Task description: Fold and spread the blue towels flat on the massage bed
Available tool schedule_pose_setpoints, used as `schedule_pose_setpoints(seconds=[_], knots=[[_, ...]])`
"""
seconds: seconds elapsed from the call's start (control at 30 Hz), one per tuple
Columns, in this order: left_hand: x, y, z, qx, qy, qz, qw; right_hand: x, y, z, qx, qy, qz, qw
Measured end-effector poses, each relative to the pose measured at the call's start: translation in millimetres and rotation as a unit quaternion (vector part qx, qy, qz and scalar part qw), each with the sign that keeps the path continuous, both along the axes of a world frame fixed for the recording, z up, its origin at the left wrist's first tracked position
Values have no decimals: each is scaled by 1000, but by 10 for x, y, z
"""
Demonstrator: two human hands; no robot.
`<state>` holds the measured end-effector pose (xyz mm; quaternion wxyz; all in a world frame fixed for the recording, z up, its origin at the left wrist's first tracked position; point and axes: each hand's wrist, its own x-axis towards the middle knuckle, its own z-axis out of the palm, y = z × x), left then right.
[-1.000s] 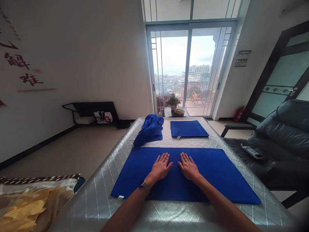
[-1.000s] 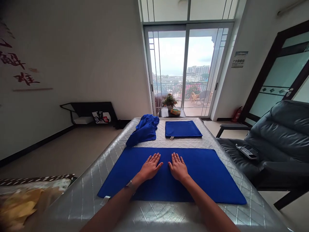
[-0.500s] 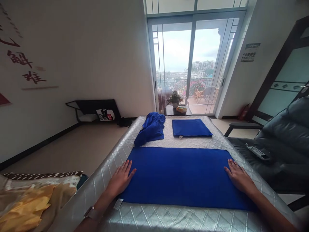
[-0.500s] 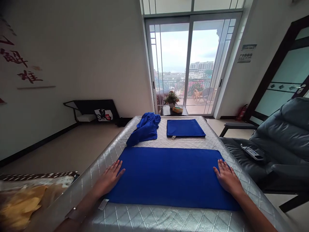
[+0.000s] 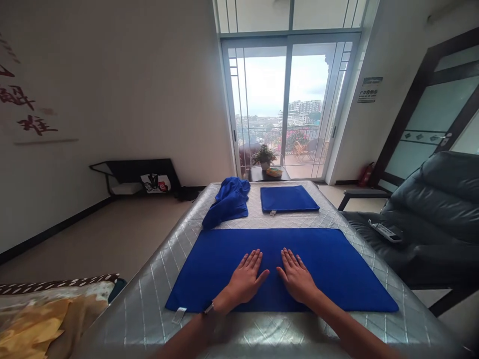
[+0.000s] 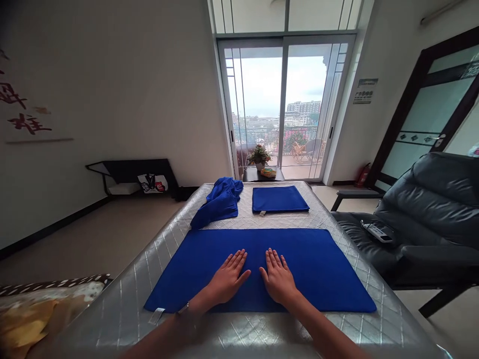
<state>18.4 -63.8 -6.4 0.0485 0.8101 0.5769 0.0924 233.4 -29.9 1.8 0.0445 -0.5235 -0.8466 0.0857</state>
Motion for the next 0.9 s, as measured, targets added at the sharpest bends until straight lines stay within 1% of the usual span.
schedule_pose_setpoints(seconds=[0.03, 0.1, 0.2, 0.23, 0.27, 0.33, 0.4, 0.47, 0.53, 0.57, 0.63, 0.67, 0.7, 0.73, 0.77, 0.83, 0.9], knots=[[-212, -68, -16, -9, 11, 20, 1000, 209, 19, -47, 5, -7, -20, 1000], [-746, -239, -76, -18, 35, 74, 996, 752, 64, -166, 23, -29, -65, 997], [-1592, -540, -249, 7, 73, 176, 982, 1667, 124, -389, 60, -63, -145, 986], [-1823, -632, -318, 24, 87, 176, 980, 1936, 137, -464, 72, -68, -161, 982], [-2008, -711, -385, 44, 96, 147, 984, 2164, 145, -532, 84, -69, -177, 978], [-2235, -817, -495, 77, 105, 133, 983, 2479, 151, -639, 109, -66, -182, 975], [-2314, -862, -558, 88, 105, 147, 980, 2626, 156, -697, 122, -63, -179, 974], [-2337, -874, -566, 74, 106, 151, 980, 2670, 185, -696, 123, -69, -182, 973], [-2356, -862, -514, 46, 107, 149, 982, 2652, 252, -622, 120, -84, -185, 972], [-2358, -839, -461, 32, 104, 167, 980, 2612, 295, -553, 120, -91, -180, 972], [-2286, -734, -298, 11, 90, 230, 969, 2427, 381, -359, 126, -92, -159, 975], [-2186, -646, -193, 8, 78, 257, 963, 2265, 415, -244, 128, -86, -143, 978], [-2029, -533, -79, 12, 64, 270, 961, 2052, 439, -128, 132, -74, -130, 980], [-1813, -401, 34, 20, 50, 261, 964, 1791, 450, -21, 129, -59, -117, 983], [-1541, -257, 137, 33, 34, 236, 971, 1493, 448, 70, 119, -44, -95, 987], [-887, 34, 281, 51, 11, 135, 989, 853, 409, 175, 93, -9, -31, 995], [-227, 269, 321, 53, 3, 36, 998, 281, 340, 178, 68, 24, 26, 997]])
